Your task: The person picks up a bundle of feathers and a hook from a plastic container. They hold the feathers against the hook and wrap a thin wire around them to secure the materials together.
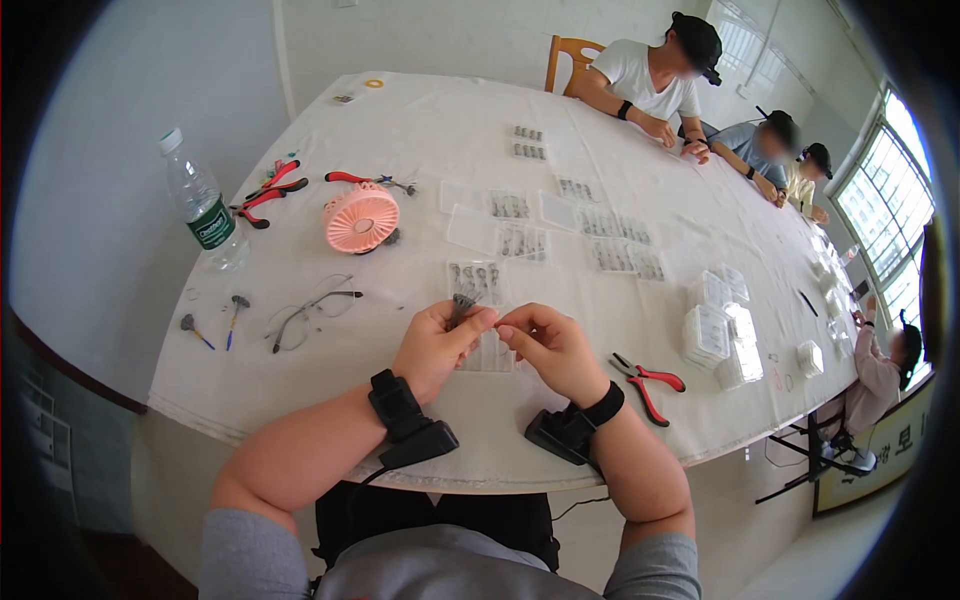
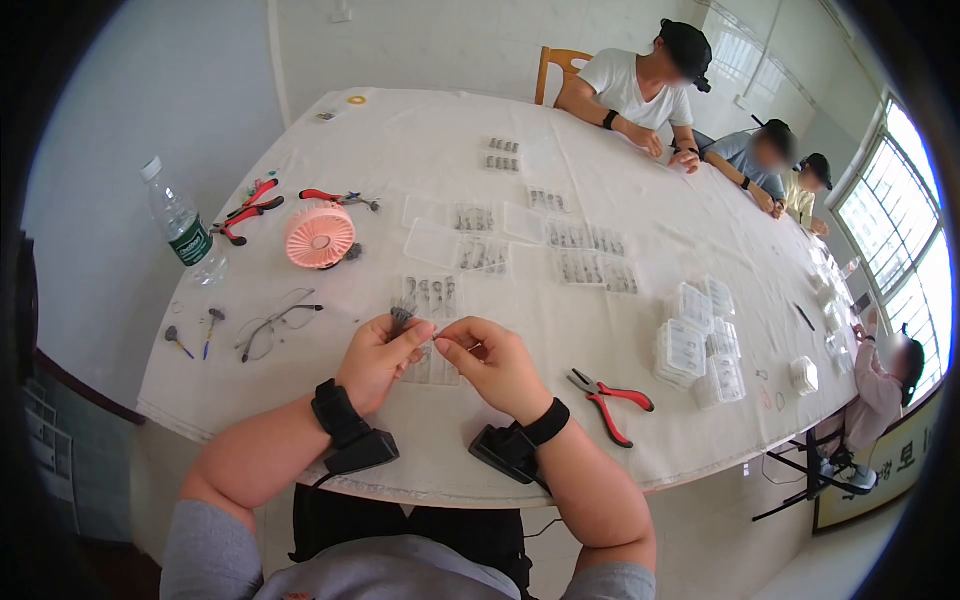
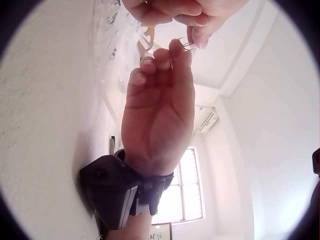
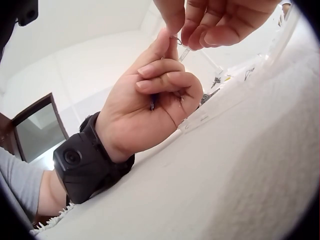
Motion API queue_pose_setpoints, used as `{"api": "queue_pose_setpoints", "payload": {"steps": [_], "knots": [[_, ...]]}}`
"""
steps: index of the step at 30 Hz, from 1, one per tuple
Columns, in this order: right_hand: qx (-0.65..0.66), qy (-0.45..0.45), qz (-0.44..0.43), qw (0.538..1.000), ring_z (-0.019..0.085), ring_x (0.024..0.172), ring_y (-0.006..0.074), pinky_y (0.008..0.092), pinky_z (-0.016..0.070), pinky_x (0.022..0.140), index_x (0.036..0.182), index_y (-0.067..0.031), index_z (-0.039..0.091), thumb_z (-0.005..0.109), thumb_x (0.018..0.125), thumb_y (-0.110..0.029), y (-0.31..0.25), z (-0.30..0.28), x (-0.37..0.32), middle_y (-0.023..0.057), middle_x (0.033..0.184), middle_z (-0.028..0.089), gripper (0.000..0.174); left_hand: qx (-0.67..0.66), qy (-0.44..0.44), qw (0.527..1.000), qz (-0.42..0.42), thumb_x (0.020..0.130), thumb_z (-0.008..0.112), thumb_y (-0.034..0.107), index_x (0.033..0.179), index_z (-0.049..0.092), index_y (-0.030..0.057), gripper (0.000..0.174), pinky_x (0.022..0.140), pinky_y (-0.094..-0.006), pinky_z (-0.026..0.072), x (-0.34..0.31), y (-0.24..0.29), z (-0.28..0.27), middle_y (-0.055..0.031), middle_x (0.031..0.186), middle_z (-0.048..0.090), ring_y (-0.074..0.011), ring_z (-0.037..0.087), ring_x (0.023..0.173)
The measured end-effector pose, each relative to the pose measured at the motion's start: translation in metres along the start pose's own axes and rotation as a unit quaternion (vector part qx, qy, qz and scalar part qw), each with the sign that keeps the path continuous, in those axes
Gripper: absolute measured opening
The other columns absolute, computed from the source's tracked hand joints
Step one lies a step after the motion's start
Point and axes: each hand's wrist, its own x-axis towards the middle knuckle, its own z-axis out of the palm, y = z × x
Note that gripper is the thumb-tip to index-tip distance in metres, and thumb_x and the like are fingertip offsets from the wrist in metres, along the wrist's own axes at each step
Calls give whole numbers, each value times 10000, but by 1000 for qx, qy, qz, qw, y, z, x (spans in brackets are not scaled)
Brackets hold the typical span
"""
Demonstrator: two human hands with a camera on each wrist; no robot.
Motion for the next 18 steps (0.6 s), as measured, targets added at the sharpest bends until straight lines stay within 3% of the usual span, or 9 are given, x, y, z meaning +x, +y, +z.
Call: {"api": "queue_pose_setpoints", "payload": {"steps": [3, 9, 18], "knots": [[-77, 11, -51, 996, 530, 707, 58, 199, 444, 640, 910, -2, 582, 600, 818, -69, -3, 1, -2, 17, 799, 585, 116, -2, 0, 1000, -2, 795, 655, 243, 851, 579, 20, 242, 460, -163, 324, 0, 1, -1, 26, 639, 511, -36, 443, 539], [-91, 67, -101, 988, 518, 622, 67, 211, 441, 587, 845, -3, 601, 627, 791, -85, 4, 2, 2, 32, 734, 600, 102, 1, -7, 1000, -15, 797, 654, 219, 862, 570, 24, 222, 477, -158, 330, 2, -3, -4, 23, 658, 524, -42, 468, 561], [12, 18, 1, 1000, 508, 628, 71, 211, 431, 579, 879, -14, 573, 581, 835, -111, 2, -1, 1, 8, 735, 572, 107, -37, -23, 999, -24, 796, 657, 186, 839, 552, 30, 193, 519, -169, 354, 2, -3, -4, 25, 646, 510, -46, 438, 537]]}}
